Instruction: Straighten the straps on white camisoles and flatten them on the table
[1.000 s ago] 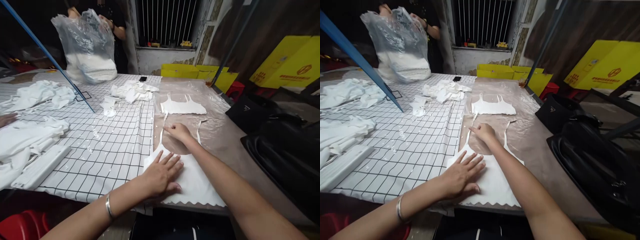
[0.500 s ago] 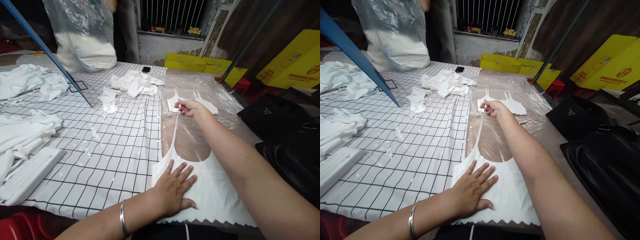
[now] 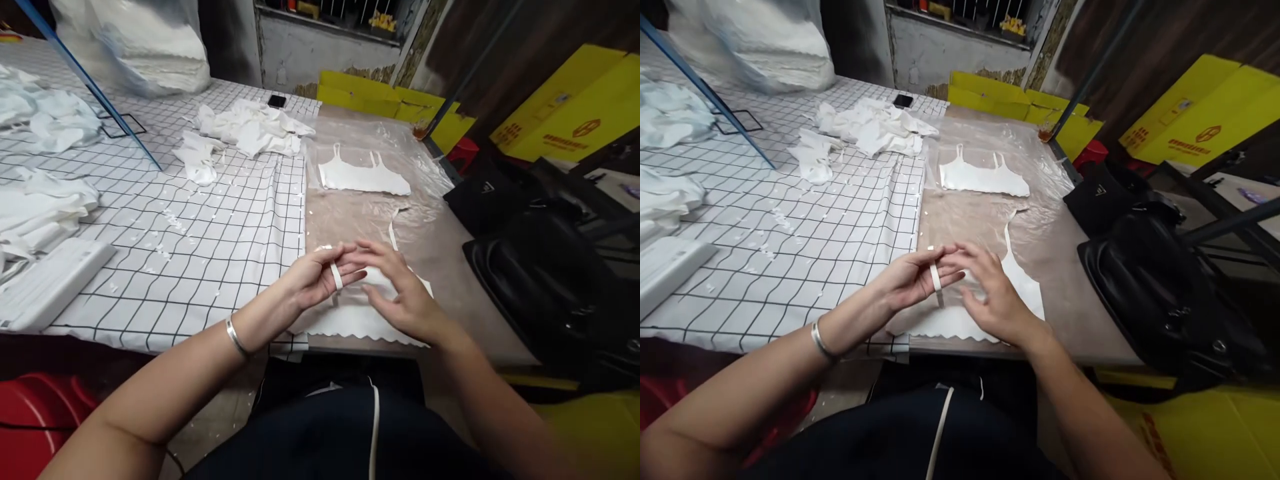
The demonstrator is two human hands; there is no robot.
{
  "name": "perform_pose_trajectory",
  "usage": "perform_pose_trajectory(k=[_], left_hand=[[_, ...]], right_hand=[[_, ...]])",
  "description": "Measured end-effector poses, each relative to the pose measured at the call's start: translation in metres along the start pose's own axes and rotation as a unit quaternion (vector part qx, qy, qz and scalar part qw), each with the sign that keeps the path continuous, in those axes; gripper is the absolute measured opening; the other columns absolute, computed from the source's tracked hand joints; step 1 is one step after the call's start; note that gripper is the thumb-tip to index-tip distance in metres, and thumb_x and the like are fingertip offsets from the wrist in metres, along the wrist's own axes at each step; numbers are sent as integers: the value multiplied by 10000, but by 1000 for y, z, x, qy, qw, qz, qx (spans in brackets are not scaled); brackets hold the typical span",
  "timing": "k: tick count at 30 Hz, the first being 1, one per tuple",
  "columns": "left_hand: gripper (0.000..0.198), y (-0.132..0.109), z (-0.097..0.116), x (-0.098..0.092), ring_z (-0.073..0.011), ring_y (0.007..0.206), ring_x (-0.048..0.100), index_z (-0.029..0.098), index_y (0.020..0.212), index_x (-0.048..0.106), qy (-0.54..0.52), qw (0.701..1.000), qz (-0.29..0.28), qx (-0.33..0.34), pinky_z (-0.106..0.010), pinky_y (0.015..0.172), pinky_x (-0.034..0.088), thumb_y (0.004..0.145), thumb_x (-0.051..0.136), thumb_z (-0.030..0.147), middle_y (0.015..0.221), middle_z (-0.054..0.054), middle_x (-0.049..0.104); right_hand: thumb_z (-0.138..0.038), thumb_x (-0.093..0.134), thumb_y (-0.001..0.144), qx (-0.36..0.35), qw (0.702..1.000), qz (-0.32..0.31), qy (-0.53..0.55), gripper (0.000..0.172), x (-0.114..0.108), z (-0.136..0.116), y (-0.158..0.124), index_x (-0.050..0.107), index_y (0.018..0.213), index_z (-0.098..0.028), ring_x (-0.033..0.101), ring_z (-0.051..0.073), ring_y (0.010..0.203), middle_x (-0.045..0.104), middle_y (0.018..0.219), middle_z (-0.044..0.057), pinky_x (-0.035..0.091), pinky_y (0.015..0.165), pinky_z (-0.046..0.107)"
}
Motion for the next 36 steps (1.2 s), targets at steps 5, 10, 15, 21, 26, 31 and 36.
perform_pose_trajectory(k=[5,10,15,21,26,31,36], left_hand=[[295,-2,-1,9,-229,1024,708,25,1205,546,-7,1000,23,-2,-351,951,558,995,361,117,1146,-214,678],[342,4,8,15,-226,1028,705,23,1291,490,-4,999,34,14,-324,903,584,998,342,120,1181,-223,659],[348,20,20,12,-227,1004,708,7,1284,498,28,998,37,29,-329,907,577,980,364,111,1132,-213,672],[325,37,44,-11,-223,923,705,51,1080,578,191,978,75,45,-353,864,562,1004,337,256,1014,-200,694],[317,17,73,-30,-258,852,644,140,825,609,667,710,185,130,-381,784,496,920,525,431,927,-157,688],[240,8,42,-27,-301,1007,560,171,918,641,849,485,146,153,-437,872,375,851,635,401,1054,-125,670],[228,11,25,-31,-307,1019,535,174,926,650,865,467,128,134,-435,864,324,829,667,379,956,-93,690]], right_hand=[[-380,660,816,158,956,88,231,411,4,51,-15,505,1179,-267,581,180,1053,552,1273,60,494,879,326],[-459,686,794,201,901,-5,386,440,28,58,-4,561,1154,-237,592,146,914,623,1129,49,472,713,242],[-390,778,748,248,871,-195,376,373,62,57,-16,694,1021,-150,569,100,664,722,963,83,439,570,214],[-281,754,799,365,822,-178,398,190,72,81,-27,707,874,-113,612,77,593,739,813,83,417,466,145],[-173,606,913,392,811,-34,434,89,44,92,-9,662,847,-152,672,89,688,743,849,60,507,573,161],[-111,715,802,318,848,37,424,76,9,94,34,666,787,-167,661,84,753,718,828,4,513,702,194],[-239,907,543,293,882,64,364,298,3,108,51,715,760,-170,517,52,568,630,663,-47,389,532,187]])
Point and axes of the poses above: each hand's wrist, its own y-axis towards the middle knuckle, its own x-axis out of the palm, z = x × y, the point moved 9 cm from there along y, towards the middle knuckle
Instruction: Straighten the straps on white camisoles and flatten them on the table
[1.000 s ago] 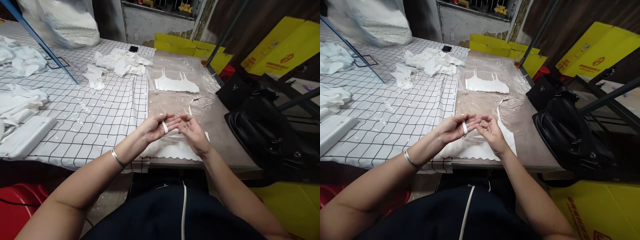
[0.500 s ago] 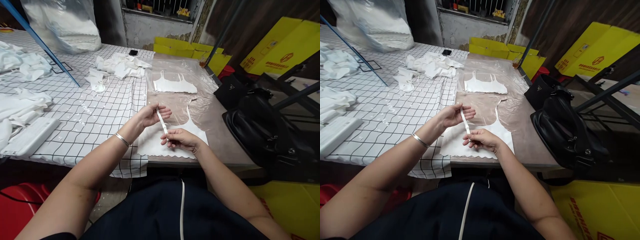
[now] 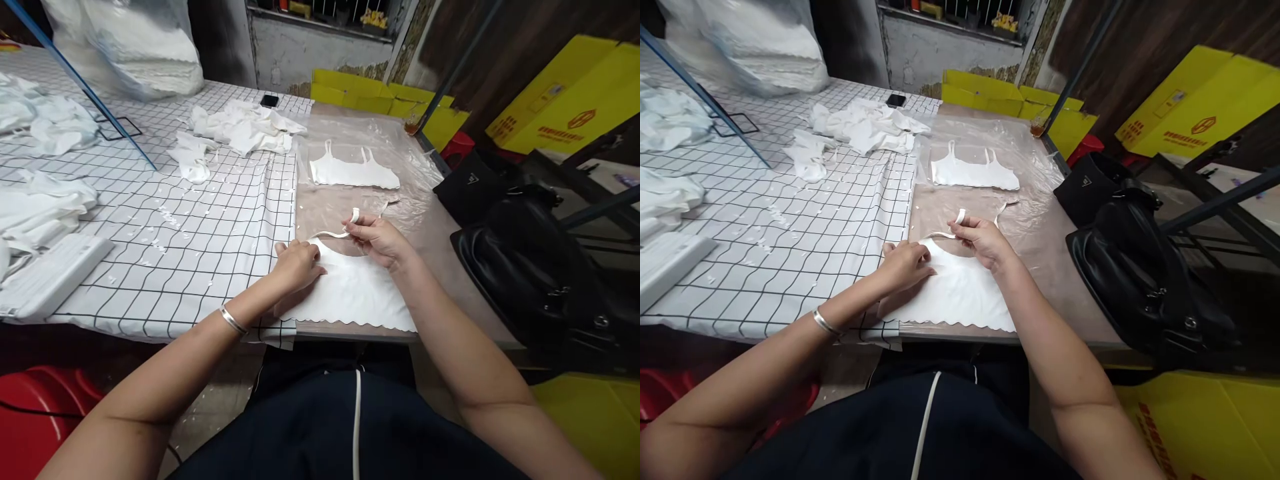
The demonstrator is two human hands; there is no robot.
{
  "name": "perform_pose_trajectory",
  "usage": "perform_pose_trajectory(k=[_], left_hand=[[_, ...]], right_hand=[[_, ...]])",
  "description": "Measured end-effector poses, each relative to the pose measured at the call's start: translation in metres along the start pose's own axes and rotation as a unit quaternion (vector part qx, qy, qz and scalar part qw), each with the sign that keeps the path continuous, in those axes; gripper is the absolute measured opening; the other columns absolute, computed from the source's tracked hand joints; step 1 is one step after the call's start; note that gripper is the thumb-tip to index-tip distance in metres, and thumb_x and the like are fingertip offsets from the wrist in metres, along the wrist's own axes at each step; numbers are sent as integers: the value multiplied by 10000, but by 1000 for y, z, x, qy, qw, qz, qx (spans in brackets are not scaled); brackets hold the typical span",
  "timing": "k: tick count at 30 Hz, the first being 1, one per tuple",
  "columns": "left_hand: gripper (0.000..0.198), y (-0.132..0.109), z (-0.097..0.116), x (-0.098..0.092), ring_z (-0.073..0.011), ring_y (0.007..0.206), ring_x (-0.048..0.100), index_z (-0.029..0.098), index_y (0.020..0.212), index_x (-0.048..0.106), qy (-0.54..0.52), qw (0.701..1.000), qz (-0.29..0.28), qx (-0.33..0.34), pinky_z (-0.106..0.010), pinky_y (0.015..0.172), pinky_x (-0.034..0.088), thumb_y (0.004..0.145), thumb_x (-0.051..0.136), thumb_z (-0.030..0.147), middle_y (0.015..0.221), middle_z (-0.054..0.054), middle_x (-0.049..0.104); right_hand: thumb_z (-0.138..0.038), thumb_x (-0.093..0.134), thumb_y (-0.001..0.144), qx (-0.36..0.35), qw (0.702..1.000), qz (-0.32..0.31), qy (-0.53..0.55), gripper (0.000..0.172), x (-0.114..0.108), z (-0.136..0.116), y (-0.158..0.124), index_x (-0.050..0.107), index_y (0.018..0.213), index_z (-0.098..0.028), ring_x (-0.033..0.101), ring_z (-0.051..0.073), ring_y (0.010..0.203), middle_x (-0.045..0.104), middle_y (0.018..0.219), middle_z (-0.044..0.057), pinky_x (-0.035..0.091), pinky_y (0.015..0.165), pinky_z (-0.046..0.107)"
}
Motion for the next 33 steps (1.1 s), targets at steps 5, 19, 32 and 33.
perform_pose_trajectory(k=[5,19,32,33], left_hand=[[175,-3,-1,-1,-292,970,558,188,861,711,-57,998,-28,-19,-452,879,288,808,684,354,880,-70,694],[149,-6,-10,2,-269,1037,558,180,760,710,-194,980,12,-50,-504,951,250,789,711,326,946,-51,681],[179,-6,-15,1,-245,938,596,171,693,676,-228,971,-2,-72,-484,964,256,745,725,335,929,-43,692],[182,-6,-15,1,-243,933,596,169,690,673,-229,971,-1,-74,-484,963,255,743,727,335,927,-43,691]], right_hand=[[-306,923,474,42,999,-21,-18,367,7,28,-4,693,722,-164,593,107,647,660,680,2,401,542,212],[-241,808,546,-1,990,-33,-139,215,25,43,-9,677,703,-170,568,120,601,642,618,-16,466,642,280],[-341,871,502,-77,987,-69,-119,401,39,36,-14,555,698,-190,590,133,700,613,687,-33,470,706,289],[-342,871,503,-79,987,-70,-121,401,40,36,-14,556,699,-191,592,135,703,613,688,-31,473,706,291]])
Point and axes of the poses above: each hand's wrist, its own y-axis towards the middle knuckle, its own x-axis out of the palm, z = x × y, the point moved 9 cm from there along y, towards the middle knuckle
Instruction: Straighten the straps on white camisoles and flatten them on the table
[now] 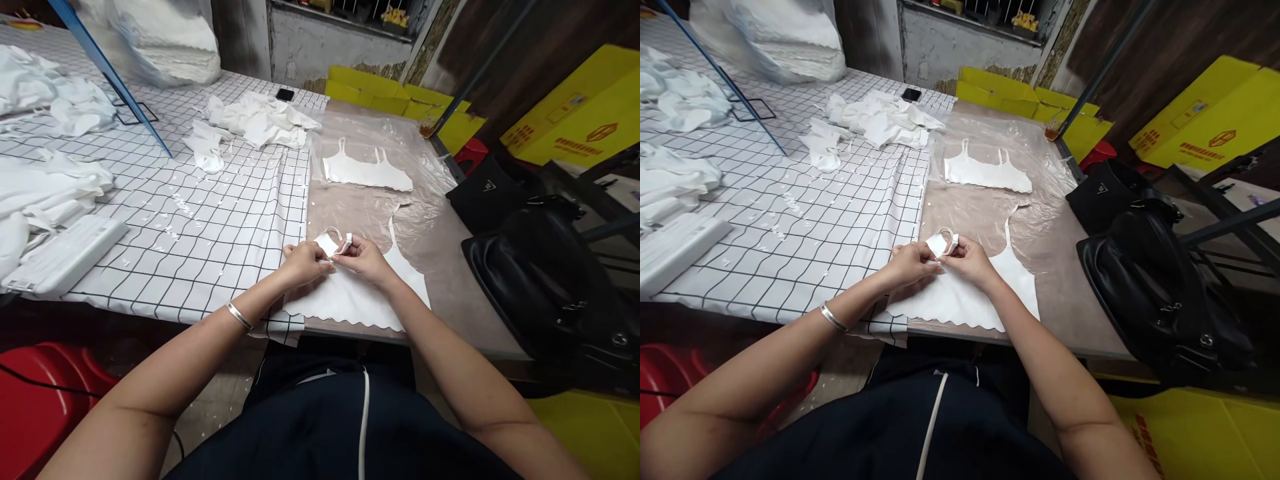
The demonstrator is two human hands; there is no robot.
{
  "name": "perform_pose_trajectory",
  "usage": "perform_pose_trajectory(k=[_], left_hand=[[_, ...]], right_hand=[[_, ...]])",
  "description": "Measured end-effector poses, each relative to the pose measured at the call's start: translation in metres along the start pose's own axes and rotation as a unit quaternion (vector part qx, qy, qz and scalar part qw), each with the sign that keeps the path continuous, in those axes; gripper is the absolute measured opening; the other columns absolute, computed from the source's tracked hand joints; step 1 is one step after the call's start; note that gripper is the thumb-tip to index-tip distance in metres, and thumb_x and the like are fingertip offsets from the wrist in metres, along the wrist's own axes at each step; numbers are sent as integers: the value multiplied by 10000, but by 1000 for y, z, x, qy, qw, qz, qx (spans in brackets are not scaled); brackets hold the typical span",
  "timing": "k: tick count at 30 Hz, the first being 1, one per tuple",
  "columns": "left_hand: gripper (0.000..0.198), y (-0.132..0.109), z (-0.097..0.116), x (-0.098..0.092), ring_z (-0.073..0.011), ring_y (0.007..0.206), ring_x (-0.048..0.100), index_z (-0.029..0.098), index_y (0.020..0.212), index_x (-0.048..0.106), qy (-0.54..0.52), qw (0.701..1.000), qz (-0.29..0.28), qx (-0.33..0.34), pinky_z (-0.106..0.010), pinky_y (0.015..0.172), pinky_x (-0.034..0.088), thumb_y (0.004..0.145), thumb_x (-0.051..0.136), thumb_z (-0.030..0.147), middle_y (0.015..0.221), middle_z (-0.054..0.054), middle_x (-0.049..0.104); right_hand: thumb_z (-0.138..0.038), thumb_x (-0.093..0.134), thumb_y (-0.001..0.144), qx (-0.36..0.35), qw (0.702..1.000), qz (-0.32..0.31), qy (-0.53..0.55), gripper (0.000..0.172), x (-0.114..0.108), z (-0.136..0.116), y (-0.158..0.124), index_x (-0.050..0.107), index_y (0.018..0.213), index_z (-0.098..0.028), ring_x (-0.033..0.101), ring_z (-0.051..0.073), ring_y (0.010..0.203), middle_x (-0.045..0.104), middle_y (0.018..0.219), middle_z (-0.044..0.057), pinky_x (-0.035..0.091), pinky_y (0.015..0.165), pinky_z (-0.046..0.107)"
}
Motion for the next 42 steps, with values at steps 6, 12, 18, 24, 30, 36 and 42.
perform_pose_trajectory(k=[6,12,18,24,30,36,42], left_hand=[[158,0,0,1,-246,959,588,170,699,682,-4,1000,3,7,-488,970,253,743,730,313,925,-49,697],[157,-1,3,-1,-250,961,596,175,691,685,-9,1000,11,17,-507,971,274,751,719,316,938,-65,711],[162,-2,2,-2,-257,975,584,184,663,669,-12,999,24,23,-527,970,270,750,731,306,875,-46,698],[192,-3,4,-1,-251,989,578,173,628,654,2,999,34,20,-514,974,269,754,738,292,850,-33,676],[182,-2,1,2,-227,963,587,174,664,679,-6,999,39,21,-509,966,278,787,717,302,871,-33,682],[169,-1,-1,1,-246,986,573,189,679,685,-4,998,52,21,-516,970,280,800,703,305,890,-45,690],[88,-14,11,-5,-292,1097,541,204,878,704,116,987,90,65,-543,1003,282,848,633,246,1078,-82,668]], right_hand=[[-355,856,536,-19,1000,-13,-15,388,3,-1,0,541,701,-200,613,158,737,625,703,-15,496,727,313],[-366,859,524,-12,1000,-11,-15,408,5,-3,-1,532,703,-201,616,159,740,626,705,-15,498,735,315],[-364,829,551,-22,999,-21,-45,372,6,-5,-2,532,708,-204,608,164,746,620,721,-10,489,721,313],[-240,686,659,-65,977,-26,-203,137,0,-17,-6,574,728,-202,557,144,667,596,695,-16,445,660,284],[-158,603,693,-132,942,-71,-299,95,12,-36,-10,594,773,-207,581,155,708,630,754,-6,431,698,282],[-140,598,700,-130,930,-96,-330,98,15,-40,-7,578,763,-211,560,148,683,626,728,-12,406,661,266],[-165,648,650,-52,970,-91,-219,92,4,-21,2,610,727,-197,542,139,663,606,685,-24,402,649,269]])
Point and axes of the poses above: each hand's wrist, its own y-axis towards the middle knuckle, its own x-axis out of the palm, z = x × y, the point moved 9 cm from there along y, towards the middle knuckle
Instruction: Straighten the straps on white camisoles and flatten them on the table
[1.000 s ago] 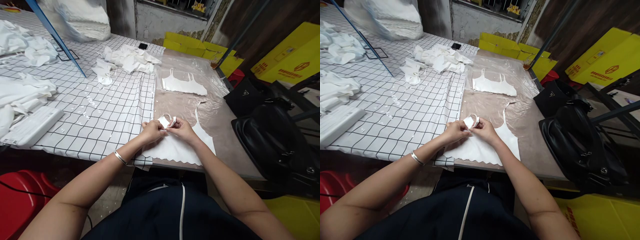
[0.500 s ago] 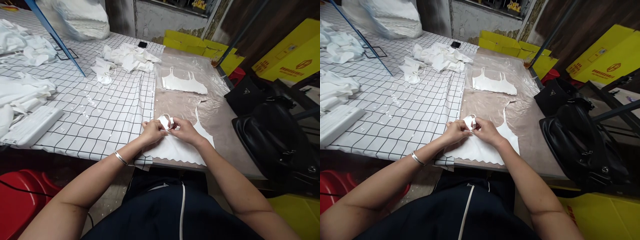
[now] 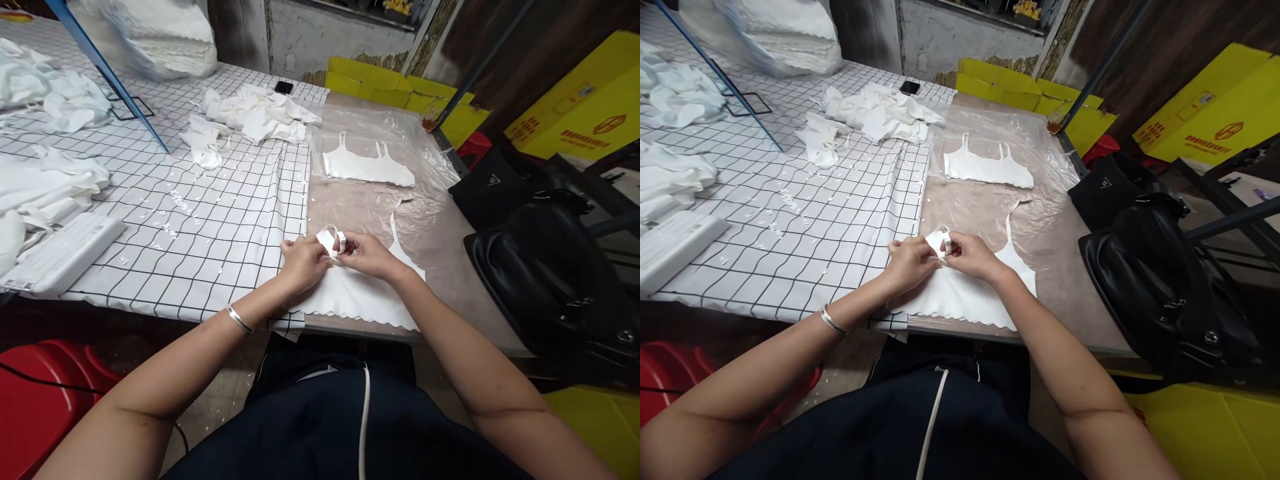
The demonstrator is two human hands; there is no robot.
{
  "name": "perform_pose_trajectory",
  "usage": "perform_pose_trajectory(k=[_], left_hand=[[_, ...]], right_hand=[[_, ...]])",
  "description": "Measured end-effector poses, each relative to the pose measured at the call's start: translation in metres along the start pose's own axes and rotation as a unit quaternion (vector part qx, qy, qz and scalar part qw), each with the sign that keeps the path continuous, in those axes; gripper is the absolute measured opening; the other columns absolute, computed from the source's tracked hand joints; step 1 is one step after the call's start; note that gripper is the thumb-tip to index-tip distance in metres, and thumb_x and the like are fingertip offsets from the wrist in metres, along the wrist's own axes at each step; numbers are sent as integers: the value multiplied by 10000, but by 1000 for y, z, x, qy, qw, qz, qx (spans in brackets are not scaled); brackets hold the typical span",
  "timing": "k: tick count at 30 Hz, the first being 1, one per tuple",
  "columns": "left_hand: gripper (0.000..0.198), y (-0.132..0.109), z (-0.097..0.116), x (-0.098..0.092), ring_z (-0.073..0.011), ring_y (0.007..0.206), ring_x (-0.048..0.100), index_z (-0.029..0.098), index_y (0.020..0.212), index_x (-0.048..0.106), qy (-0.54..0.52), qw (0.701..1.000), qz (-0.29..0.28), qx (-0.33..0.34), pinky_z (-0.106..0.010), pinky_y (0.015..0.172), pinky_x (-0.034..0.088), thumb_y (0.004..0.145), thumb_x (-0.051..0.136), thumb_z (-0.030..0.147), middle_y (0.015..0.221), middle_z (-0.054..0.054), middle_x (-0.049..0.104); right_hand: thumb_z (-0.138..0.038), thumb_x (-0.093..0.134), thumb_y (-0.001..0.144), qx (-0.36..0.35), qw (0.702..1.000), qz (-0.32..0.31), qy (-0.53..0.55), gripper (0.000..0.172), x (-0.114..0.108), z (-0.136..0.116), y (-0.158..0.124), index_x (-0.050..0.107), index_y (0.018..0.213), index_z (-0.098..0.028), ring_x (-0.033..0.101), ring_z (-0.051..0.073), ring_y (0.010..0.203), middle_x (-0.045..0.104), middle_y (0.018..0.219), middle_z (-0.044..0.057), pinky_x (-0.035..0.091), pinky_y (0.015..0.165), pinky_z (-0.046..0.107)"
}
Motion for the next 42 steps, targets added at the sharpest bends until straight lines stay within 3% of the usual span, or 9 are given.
perform_pose_trajectory(k=[3,9,19,25,30,33,36,39,42], left_hand=[[305,-28,21,-4,-317,1250,474,215,1170,645,118,984,41,124,-565,1123,162,867,613,226,1316,-117,584],[663,-91,26,35,-337,1455,271,287,1473,414,181,935,-83,292,-577,1169,135,924,395,656,1568,-79,364],[742,-94,24,37,-381,1461,248,358,1490,382,190,935,-102,280,-648,1144,142,857,400,744,1578,-73,344],[783,-102,22,29,-355,1463,252,300,1525,330,203,932,-68,294,-614,1173,41,876,360,737,1570,-81,359],[803,-109,18,13,-376,1415,337,297,1456,462,213,936,-78,270,-571,1134,205,833,362,793,1514,-98,448],[574,-73,41,-1,-325,1145,592,249,1213,671,165,947,-92,258,-480,971,409,918,397,659,1242,-121,669],[325,8,79,-2,-228,880,642,176,1005,717,107,965,-56,232,-362,810,466,978,439,341,966,-105,713],[322,101,113,19,-251,1038,599,170,1131,693,118,969,5,219,-380,864,445,897,481,109,1120,-139,665],[460,168,135,67,-347,1286,440,258,1202,676,233,923,-65,299,-507,938,368,804,553,64,1456,-141,477]], right_hand=[[-208,708,633,89,982,-15,166,115,2,16,6,655,730,-177,572,141,708,650,742,-2,442,698,277],[-108,653,717,202,890,24,408,78,-11,12,56,618,729,-176,629,145,763,676,753,27,522,775,292],[-99,737,732,249,957,47,141,206,-21,45,126,588,604,-163,607,178,582,621,603,60,543,640,370],[-389,592,906,-29,956,218,-192,254,-84,-13,24,724,955,-176,641,308,1032,714,988,112,469,951,473],[-556,467,933,-59,926,82,-364,630,-35,34,-109,410,1488,-262,307,316,1449,376,1553,117,223,1175,552],[-528,462,947,-16,909,63,-411,658,-14,65,-136,336,1528,-245,235,292,1481,271,1593,133,207,1191,542],[-523,504,932,-6,907,81,-414,666,-9,64,-128,372,1514,-228,233,298,1480,271,1586,140,218,1194,537],[-533,549,908,-6,907,103,-408,680,-11,53,-120,417,1492,-212,266,312,1467,304,1569,148,243,1191,525],[-535,571,897,-15,908,123,-400,684,-10,47,-123,431,1482,-209,290,313,1458,324,1561,148,263,1185,517]])
Point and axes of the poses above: each hand's wrist, its own y-axis towards the middle knuckle, its own x-axis out of the palm, z = x × y, the point moved 9 cm from there along y, towards the middle knuckle
